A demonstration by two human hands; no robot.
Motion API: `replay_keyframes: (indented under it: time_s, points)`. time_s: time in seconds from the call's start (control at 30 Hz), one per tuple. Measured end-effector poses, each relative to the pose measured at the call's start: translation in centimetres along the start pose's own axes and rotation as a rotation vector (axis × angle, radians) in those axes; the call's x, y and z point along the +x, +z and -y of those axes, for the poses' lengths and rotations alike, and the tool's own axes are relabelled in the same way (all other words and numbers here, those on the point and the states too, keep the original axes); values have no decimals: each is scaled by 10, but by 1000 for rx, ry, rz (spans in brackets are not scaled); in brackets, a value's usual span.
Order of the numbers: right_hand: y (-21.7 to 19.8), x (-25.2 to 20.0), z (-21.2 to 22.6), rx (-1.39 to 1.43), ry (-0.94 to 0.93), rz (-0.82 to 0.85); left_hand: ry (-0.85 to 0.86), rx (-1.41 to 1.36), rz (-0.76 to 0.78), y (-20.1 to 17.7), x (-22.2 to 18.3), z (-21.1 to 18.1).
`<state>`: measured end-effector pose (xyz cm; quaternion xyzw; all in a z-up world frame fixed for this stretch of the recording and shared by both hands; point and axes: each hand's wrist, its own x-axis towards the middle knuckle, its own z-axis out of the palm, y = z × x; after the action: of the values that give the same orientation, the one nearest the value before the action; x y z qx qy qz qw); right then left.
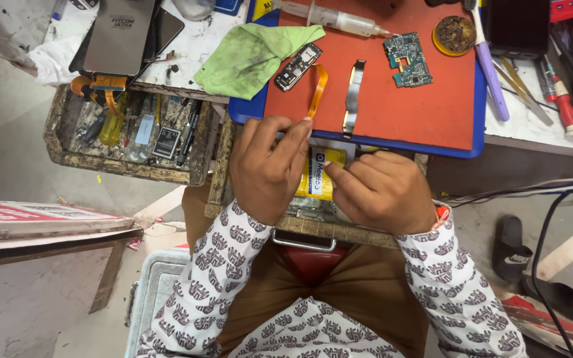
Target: The person handles a thin internal component ribbon, wraps it around a small black module, and سپس fits this assembly into the chassis of a mobile phone.
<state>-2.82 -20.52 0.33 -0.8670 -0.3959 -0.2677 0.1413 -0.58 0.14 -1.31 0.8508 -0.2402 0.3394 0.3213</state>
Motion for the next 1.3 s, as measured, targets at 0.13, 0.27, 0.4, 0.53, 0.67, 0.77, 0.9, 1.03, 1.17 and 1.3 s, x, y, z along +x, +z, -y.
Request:
replay_keyframes:
  time_s: [0.13,0.27,0.4,0.53,0.67,0.77,0.9,1.03,1.17,1.3]
  points:
    - [-7,7,5,-5,38,-110,58,-106,-43,-6,-4,3]
    - [-17,13,12,-107,-45,-351,239,-205,-101,-16,-10,-7]
    - [-17,3,5,-3,-134,-301,286,-365,22,-24,-10,-24]
    - [1,-7,1,119,86,-284,120,-233,31,-20,7,-18]
    - [4,-6,1,80,319,-201,-22,52,17,-9,47,19]
    - [0,1,7,85,397,-148,-64,154,105,-3,62,29]
    - [-6,8,16,74,366,-141,-122,142,86,2,69,30]
    - [-4,2,15,67,378,-136,-183,75,134,2,71,26]
    - [3,-3,11,35,408,-124,-184,99,126,3,73,24]
    - [5,-5,7,55,368,-206,-179,-18,138,3,73,23]
